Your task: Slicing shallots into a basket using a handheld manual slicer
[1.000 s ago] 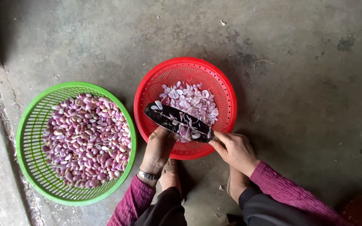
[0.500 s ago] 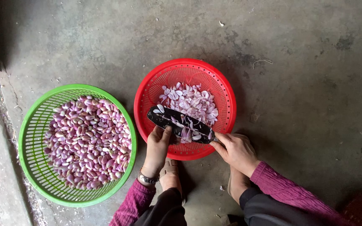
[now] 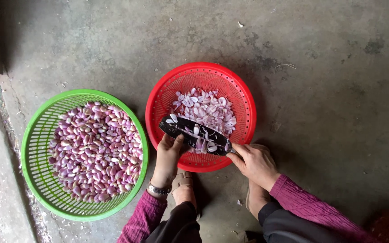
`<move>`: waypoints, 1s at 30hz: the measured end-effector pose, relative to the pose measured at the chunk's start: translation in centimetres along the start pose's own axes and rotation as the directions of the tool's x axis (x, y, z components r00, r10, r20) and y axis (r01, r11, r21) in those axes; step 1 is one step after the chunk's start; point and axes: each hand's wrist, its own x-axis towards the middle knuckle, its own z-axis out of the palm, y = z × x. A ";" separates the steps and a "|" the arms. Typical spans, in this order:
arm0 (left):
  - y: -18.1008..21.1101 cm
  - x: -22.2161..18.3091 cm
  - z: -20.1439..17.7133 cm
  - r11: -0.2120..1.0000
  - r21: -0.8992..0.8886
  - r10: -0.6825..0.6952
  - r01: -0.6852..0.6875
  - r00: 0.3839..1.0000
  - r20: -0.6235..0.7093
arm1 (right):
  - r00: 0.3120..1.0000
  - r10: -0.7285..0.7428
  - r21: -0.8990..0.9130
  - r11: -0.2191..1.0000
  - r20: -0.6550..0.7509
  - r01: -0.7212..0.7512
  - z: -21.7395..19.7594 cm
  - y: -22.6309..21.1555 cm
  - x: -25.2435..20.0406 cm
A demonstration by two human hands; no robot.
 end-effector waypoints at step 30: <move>-9.9 17.4 -23.5 0.067 0.997 0.615 0.038 0.785 -0.071 | 0.964 0.263 0.188 0.946 0.035 -0.265 0.9 0.8 -1.0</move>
